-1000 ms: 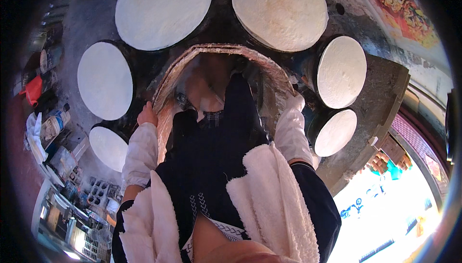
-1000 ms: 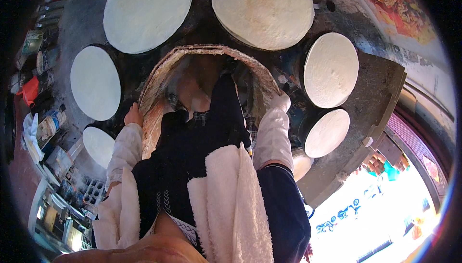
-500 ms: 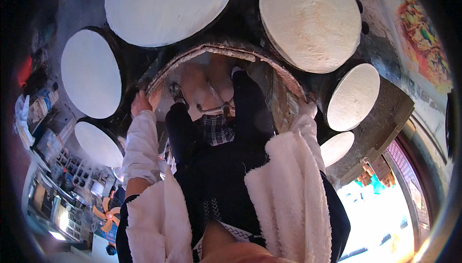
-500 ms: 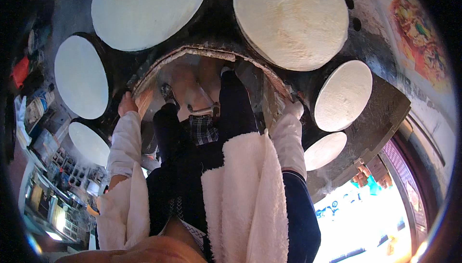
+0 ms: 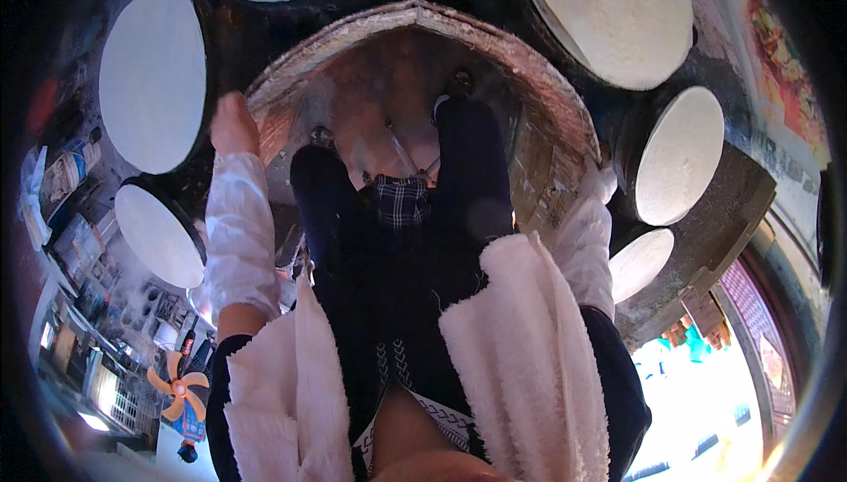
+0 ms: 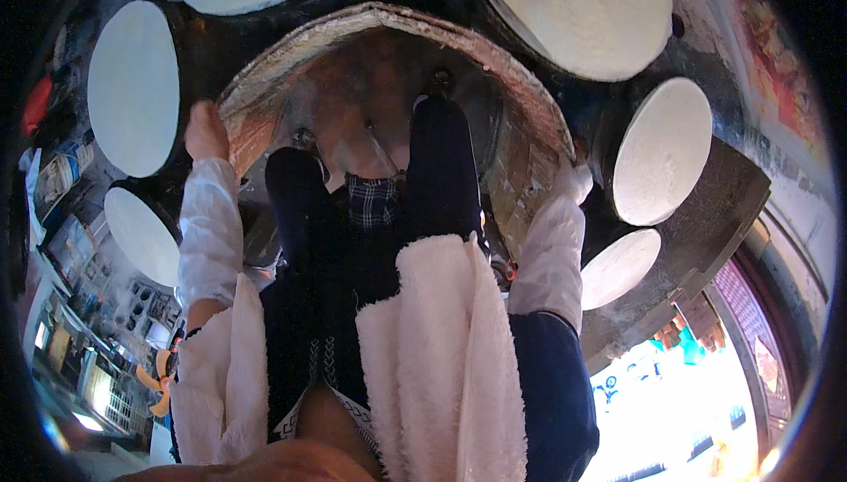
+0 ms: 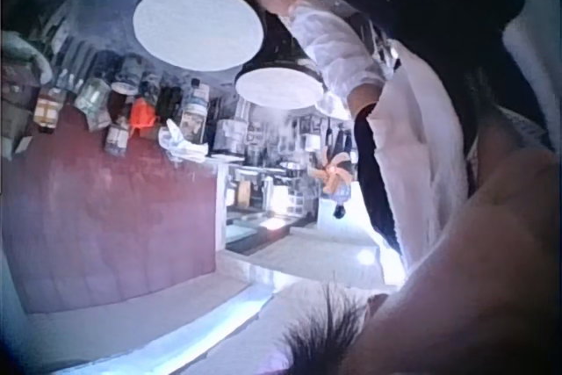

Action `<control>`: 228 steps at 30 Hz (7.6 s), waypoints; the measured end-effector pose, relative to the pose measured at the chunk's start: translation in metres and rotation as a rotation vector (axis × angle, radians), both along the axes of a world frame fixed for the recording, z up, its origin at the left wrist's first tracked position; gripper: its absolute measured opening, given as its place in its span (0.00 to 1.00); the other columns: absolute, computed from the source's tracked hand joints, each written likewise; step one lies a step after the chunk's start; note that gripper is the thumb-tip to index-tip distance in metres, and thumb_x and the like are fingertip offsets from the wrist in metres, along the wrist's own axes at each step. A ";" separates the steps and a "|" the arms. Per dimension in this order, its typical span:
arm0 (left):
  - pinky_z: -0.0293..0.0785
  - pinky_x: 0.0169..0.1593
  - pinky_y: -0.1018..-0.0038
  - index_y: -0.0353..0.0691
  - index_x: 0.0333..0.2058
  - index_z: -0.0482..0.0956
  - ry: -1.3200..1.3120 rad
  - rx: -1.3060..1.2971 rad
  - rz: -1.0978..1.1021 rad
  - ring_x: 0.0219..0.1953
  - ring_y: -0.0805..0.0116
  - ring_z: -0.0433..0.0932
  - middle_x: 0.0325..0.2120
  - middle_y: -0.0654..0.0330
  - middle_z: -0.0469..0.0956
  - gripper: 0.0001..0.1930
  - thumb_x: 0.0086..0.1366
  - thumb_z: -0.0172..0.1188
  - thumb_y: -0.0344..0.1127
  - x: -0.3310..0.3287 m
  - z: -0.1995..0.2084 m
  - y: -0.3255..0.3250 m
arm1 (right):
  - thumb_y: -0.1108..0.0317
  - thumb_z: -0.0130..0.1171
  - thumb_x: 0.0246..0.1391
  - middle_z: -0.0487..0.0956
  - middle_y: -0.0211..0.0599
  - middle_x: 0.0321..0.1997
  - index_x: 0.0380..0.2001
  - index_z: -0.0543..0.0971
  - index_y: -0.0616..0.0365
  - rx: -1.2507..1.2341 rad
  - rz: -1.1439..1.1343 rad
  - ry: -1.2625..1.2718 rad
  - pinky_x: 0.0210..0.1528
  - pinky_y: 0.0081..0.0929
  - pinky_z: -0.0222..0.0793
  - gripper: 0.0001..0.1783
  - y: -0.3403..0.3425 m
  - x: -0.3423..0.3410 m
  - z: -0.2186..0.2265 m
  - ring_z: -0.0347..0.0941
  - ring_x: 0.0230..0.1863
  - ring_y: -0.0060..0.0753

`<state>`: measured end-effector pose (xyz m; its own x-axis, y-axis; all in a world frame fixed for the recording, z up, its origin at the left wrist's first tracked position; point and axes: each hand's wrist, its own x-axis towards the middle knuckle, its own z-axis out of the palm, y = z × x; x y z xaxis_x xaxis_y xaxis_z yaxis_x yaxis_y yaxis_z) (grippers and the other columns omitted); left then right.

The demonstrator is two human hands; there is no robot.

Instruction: The person prepares crepes on multiple round griddles. They ladle batter onto the hot surfaces, spread it into thin circles using a wooden tool, and flip the crepes to cook both sides. Finished crepes are stacked on a nearby tray.

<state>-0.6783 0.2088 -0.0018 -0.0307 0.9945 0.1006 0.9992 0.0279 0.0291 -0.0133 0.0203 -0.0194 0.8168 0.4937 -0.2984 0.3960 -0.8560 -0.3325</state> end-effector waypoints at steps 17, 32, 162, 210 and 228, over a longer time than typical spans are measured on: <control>0.74 0.50 0.54 0.48 0.59 0.73 -0.019 -0.229 0.174 0.48 0.45 0.80 0.46 0.46 0.81 0.27 0.70 0.50 0.59 0.025 -0.026 -0.260 | 0.57 0.64 0.48 0.82 0.55 0.44 0.44 0.83 0.54 -0.288 0.377 -0.038 0.52 0.47 0.74 0.20 -0.267 0.078 -0.071 0.78 0.50 0.58; 0.72 0.54 0.50 0.44 0.59 0.72 -0.258 -0.277 0.383 0.50 0.38 0.78 0.49 0.38 0.78 0.28 0.70 0.49 0.58 0.077 -0.099 -0.376 | 0.47 0.61 0.54 0.83 0.55 0.43 0.50 0.78 0.62 -0.418 0.335 -0.092 0.47 0.48 0.76 0.30 -0.395 0.120 -0.123 0.80 0.47 0.60; 0.71 0.48 0.52 0.36 0.40 0.78 -0.517 -0.046 0.440 0.42 0.44 0.79 0.35 0.47 0.81 0.16 0.69 0.54 0.45 0.129 -0.134 -0.528 | 0.70 0.58 0.62 0.80 0.31 0.39 0.54 0.77 0.62 0.655 0.633 0.760 0.30 0.16 0.68 0.18 -0.210 -0.112 -0.075 0.72 0.29 0.17; 0.76 0.50 0.54 0.40 0.47 0.76 -0.261 -0.252 1.424 0.45 0.43 0.80 0.43 0.48 0.80 0.12 0.71 0.51 0.39 -0.010 -0.177 -0.933 | 0.68 0.49 0.64 0.77 0.36 0.23 0.69 0.65 0.47 -0.643 2.541 0.589 0.22 0.27 0.70 0.29 -0.297 -0.624 -0.044 0.73 0.17 0.26; 0.61 0.12 0.73 0.42 0.25 0.72 -1.718 -0.402 1.540 0.10 0.72 0.65 0.13 0.63 0.67 0.17 0.71 0.48 0.43 -0.051 -0.243 -0.915 | 0.67 0.51 0.63 0.77 0.35 0.28 0.60 0.71 0.55 -1.447 2.251 0.307 0.18 0.23 0.65 0.22 -0.356 -0.720 -0.056 0.68 0.17 0.23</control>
